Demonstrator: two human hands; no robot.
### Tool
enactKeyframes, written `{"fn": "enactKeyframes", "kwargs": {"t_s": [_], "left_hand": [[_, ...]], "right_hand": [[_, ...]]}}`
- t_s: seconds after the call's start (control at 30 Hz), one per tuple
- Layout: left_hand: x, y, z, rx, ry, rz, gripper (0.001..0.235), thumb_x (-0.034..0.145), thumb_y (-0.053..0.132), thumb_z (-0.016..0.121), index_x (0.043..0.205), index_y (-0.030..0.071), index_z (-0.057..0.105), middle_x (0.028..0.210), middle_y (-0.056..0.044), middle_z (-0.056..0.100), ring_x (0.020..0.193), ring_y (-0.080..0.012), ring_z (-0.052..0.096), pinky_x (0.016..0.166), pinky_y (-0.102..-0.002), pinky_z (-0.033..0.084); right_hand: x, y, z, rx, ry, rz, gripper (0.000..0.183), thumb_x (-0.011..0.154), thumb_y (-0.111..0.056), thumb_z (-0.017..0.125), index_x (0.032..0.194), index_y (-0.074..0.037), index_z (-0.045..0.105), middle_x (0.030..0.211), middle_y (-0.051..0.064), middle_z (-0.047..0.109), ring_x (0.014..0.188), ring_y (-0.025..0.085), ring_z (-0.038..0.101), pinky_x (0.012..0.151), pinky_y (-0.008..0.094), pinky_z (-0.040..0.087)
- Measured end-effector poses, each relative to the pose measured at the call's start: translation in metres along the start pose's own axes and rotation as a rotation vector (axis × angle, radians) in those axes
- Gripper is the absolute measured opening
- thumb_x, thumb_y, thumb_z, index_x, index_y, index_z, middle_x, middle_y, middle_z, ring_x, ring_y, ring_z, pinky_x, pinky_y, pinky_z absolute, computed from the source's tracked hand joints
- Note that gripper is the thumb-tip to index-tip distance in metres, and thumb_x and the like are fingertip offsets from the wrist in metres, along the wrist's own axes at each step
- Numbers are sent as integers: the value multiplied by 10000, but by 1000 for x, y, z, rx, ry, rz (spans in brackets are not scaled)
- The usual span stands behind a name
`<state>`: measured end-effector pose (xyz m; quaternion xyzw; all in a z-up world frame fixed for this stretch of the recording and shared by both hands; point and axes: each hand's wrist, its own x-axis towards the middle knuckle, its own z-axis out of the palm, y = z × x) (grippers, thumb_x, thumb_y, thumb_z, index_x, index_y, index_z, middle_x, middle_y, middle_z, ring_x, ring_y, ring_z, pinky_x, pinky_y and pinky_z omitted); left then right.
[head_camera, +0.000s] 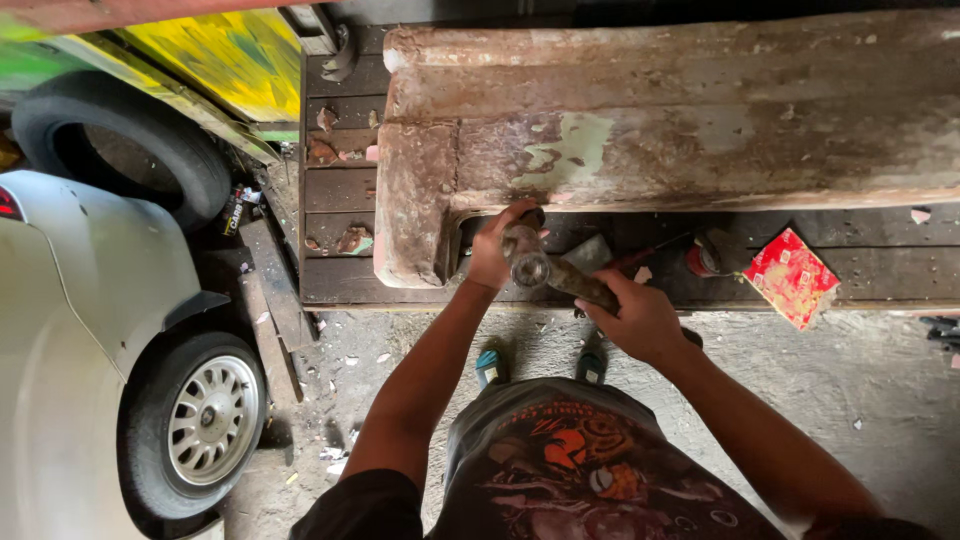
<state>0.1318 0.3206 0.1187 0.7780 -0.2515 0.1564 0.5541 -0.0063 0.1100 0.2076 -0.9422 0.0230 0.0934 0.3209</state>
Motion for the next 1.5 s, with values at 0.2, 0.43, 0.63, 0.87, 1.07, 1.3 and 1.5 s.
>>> {"fn": "enactKeyframes", "kwargs": {"t_s": [0.2,0.43,0.63,0.87,1.07,1.3,1.5], "left_hand": [[5,12,-8,27,-25,63,483,826,118,882,1243,70,645,1233,-150,719,1090,-293,748,934,-370,622],[-6,-29,8,74,-58,68,480,887,59,797,1337,96,635,1322,-162,697,1137,-313,732,949,-357,621],[-26,-53,8,153,-102,30,625,826,-107,601,1420,89,612,1400,-153,669,1259,-311,681,1013,-419,597],[-35,-28,-4,-176,-7,-89,524,840,-75,768,1323,45,602,1386,-144,644,1220,-251,682,949,-388,627],[-32,-12,2,-277,33,-44,490,873,-165,714,1312,19,597,1388,-176,639,1239,-261,677,955,-385,605],[-26,3,7,-139,52,9,512,829,-126,773,1282,39,601,1351,-173,683,1234,-291,697,1024,-387,601],[-24,9,0,-77,37,39,521,826,-7,847,1284,42,601,1351,-190,668,1231,-312,692,1035,-379,599]], "right_hand": [[-18,-17,1,74,205,-221,562,898,-375,747,1401,-167,608,1029,120,745,731,243,739,635,361,577],[-26,-22,-8,-10,156,-171,553,885,-352,745,1391,-172,614,970,111,743,726,293,708,635,387,555],[-27,-16,0,-27,208,-224,535,896,-345,762,1370,-139,623,1030,130,739,789,307,708,639,389,563],[-46,-17,0,7,109,-211,533,872,-358,753,1368,-198,642,941,72,762,733,245,720,627,368,565],[-49,-11,-3,67,116,-90,528,849,-350,760,1348,-218,651,1023,90,772,769,236,756,653,354,589],[-54,0,-9,81,125,-71,533,850,-338,764,1354,-206,647,1025,105,772,787,239,763,676,354,594],[-59,2,-15,96,163,-120,533,842,-347,773,1338,-194,654,1084,103,769,819,231,772,681,340,603]]}}
